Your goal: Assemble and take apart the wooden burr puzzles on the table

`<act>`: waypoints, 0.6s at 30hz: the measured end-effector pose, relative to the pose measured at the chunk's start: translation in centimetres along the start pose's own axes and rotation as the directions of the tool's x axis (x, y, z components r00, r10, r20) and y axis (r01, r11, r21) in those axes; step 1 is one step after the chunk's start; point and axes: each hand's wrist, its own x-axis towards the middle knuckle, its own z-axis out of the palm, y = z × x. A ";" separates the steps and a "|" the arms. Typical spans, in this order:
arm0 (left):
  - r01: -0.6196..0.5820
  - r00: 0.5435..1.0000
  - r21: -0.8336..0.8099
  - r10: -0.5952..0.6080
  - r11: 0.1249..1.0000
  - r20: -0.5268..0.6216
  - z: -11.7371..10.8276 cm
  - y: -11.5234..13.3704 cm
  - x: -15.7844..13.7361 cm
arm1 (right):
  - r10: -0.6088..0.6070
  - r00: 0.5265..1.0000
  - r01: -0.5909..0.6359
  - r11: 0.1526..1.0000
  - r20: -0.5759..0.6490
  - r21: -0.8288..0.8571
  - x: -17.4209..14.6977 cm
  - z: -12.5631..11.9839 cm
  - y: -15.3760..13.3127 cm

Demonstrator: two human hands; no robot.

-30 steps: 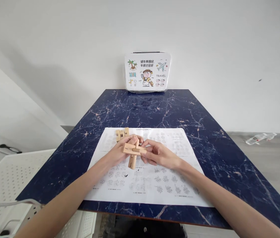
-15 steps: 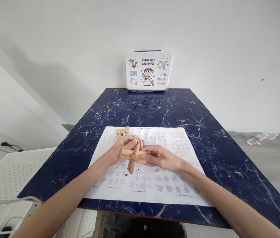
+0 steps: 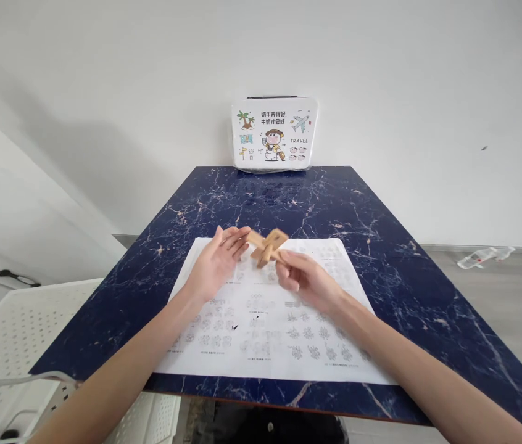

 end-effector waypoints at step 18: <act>-0.273 0.787 0.928 0.614 0.253 0.064 -2.8 -0.8 0.9 | -0.120 0.904 0.156 0.986 -0.410 0.056 0.6 -1.5 0.0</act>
